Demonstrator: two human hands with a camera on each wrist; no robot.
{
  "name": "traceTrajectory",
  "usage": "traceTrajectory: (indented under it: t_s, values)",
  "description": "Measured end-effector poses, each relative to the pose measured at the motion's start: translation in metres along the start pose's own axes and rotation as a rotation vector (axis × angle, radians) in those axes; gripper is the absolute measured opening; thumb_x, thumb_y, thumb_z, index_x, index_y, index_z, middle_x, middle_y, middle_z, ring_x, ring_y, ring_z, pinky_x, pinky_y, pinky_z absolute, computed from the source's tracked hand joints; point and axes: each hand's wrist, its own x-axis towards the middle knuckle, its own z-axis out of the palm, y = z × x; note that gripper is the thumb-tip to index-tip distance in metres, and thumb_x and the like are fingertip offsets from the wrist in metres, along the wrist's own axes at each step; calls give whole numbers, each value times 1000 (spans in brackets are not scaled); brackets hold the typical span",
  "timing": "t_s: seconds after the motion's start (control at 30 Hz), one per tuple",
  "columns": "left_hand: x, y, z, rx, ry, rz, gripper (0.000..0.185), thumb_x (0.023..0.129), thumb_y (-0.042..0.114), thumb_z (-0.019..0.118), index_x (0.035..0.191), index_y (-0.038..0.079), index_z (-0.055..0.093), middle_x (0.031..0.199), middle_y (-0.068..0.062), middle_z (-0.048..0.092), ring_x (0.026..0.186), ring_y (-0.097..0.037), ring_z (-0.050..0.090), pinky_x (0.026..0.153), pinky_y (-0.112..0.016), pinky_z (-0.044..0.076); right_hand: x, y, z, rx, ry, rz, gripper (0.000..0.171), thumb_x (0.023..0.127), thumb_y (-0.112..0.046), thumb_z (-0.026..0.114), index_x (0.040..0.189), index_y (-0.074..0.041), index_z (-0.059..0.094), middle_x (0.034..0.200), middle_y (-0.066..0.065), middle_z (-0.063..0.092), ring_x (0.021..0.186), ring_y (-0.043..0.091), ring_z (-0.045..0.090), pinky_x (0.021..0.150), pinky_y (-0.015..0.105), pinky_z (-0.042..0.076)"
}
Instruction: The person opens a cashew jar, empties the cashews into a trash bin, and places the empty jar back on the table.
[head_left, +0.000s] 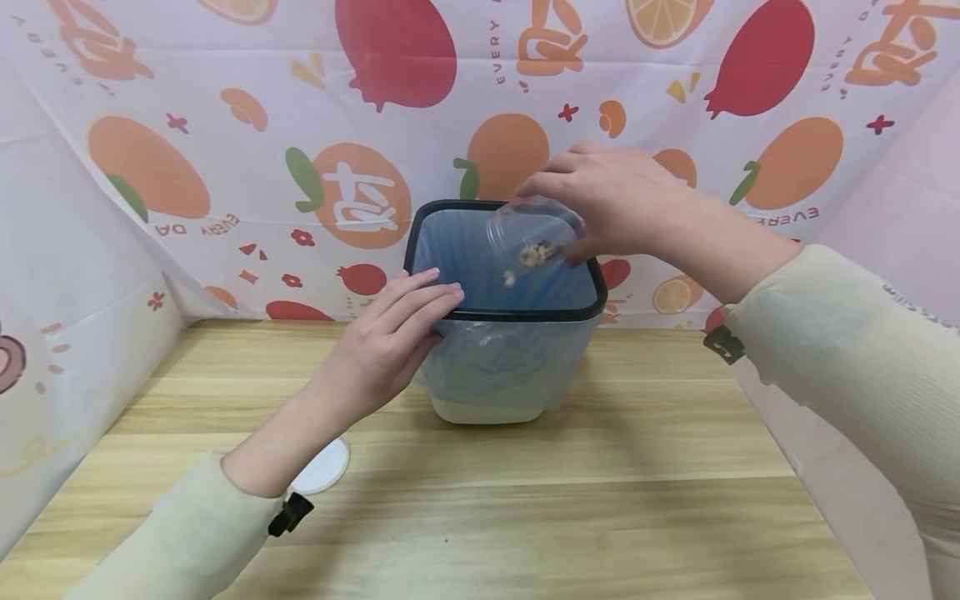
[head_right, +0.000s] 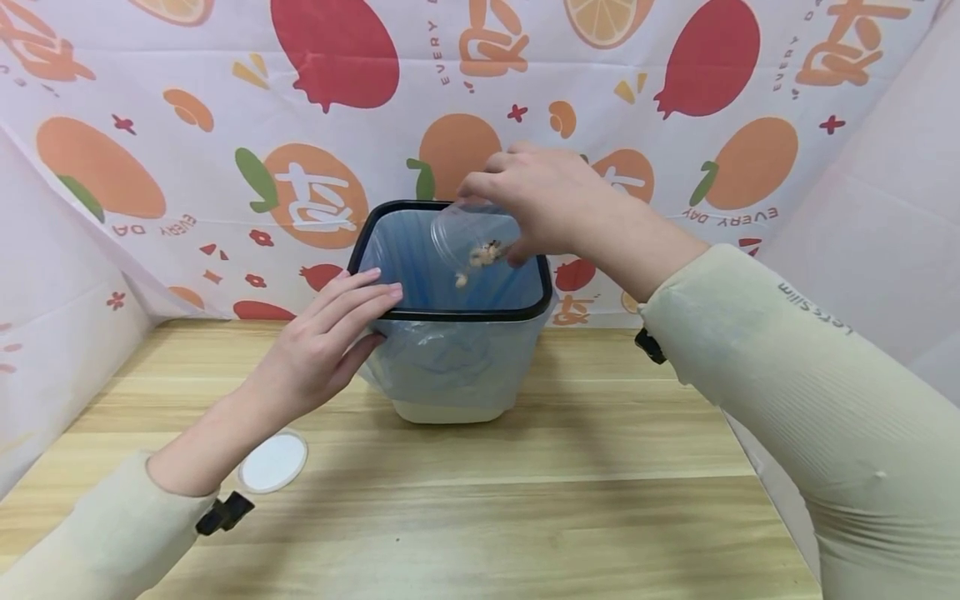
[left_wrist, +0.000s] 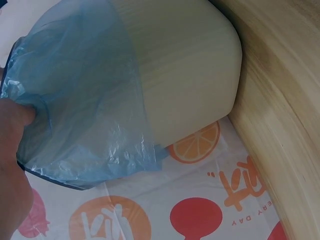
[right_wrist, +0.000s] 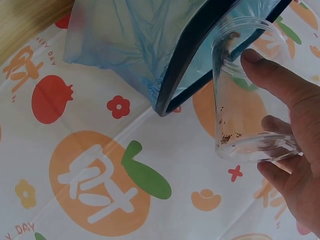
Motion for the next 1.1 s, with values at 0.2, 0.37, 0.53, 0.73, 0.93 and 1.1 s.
traceTrajectory:
  t_s: [0.2,0.37,0.53,0.73,0.93,1.1]
  values:
    - [-2,0,-2,5,-1,-5,62,81,-6,77,138,4,57,138,-14,59,133,-37,50,112,-60,36,1,-1,-2,-2,11,-4,84,68,-31,93,142,-26,53,139,7,58,124,34,49,84,55,55]
    - [-1,-1,-1,5,0,-1,63,81,-6,76,139,5,57,138,-13,59,134,-36,50,112,-59,36,0,0,-2,-10,4,0,84,69,-32,93,143,-26,53,140,7,57,126,34,48,85,55,54]
    - [1,-1,-1,3,1,4,62,81,-6,77,139,5,57,138,-13,59,134,-36,49,112,-60,37,-2,2,-2,-8,12,8,85,69,-32,92,143,-26,52,140,7,57,126,34,48,86,55,54]
    - [-1,-1,0,3,1,1,61,82,-6,76,139,4,57,138,-14,59,135,-36,49,112,-59,36,-8,6,3,37,10,68,88,71,-38,91,146,-25,48,143,9,55,130,35,47,95,57,50]
    - [-1,-1,0,3,-4,4,62,82,-6,75,140,5,56,138,-13,59,134,-36,49,113,-59,35,-23,17,12,148,51,156,92,71,-46,89,149,-27,45,146,8,52,132,32,47,99,57,48]
    - [-1,0,0,0,-6,3,61,82,-6,75,139,4,56,138,-13,59,135,-36,49,112,-59,36,-40,29,21,278,140,196,93,71,-47,89,150,-25,45,144,7,55,126,30,52,99,56,49]
